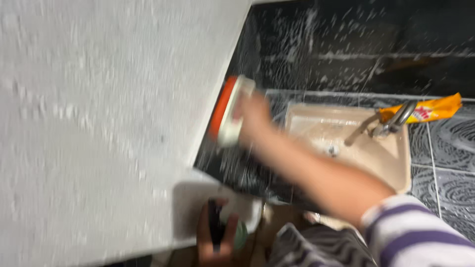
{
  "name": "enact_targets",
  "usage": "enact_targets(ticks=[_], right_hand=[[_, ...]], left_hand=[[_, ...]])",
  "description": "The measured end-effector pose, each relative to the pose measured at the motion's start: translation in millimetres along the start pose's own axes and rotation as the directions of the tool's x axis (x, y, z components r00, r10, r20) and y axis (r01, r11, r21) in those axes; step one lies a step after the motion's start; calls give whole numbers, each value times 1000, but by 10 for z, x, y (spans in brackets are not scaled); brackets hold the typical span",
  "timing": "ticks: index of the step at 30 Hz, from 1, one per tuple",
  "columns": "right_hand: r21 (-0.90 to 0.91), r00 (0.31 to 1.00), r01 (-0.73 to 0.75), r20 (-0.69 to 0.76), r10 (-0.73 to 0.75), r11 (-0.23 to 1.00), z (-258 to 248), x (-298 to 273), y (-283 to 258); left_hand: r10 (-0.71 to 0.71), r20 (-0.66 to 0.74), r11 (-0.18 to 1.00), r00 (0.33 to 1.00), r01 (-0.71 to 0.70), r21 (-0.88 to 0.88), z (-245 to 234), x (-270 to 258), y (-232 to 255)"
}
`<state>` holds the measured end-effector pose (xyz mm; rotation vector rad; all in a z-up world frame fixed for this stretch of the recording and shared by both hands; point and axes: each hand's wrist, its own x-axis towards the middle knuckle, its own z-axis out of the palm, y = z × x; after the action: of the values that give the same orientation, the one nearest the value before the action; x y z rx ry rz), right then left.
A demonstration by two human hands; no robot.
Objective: The person scrubs a beige sink and surrounding black tiled walls using a spray bottle and a scrub brush. They apply cleaning solution and scrub the sink basin, faucet, and wall tiles, then rinse the brush under running water.
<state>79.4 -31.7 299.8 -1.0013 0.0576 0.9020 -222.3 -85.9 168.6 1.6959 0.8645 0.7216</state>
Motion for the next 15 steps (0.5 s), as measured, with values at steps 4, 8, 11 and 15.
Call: enact_targets(ticks=[4, 8, 11, 15], right_hand=[[-104, 994, 104, 51, -99, 989, -104, -536, 758], [45, 992, 127, -12, -127, 991, -101, 447, 86], [-314, 917, 394, 72, -392, 864, -191, -44, 580], [-316, 977, -113, -208, 48, 942, -52, -373, 619]], left_hand=[[428, -27, 902, 903, -429, -54, 157, 242, -143], [135, -87, 984, 987, -122, 133, 110, 0, -109], [423, -177, 906, 889, -418, 66, 214, 137, -78], [249, -94, 967, 964, -242, 82, 204, 156, -52]])
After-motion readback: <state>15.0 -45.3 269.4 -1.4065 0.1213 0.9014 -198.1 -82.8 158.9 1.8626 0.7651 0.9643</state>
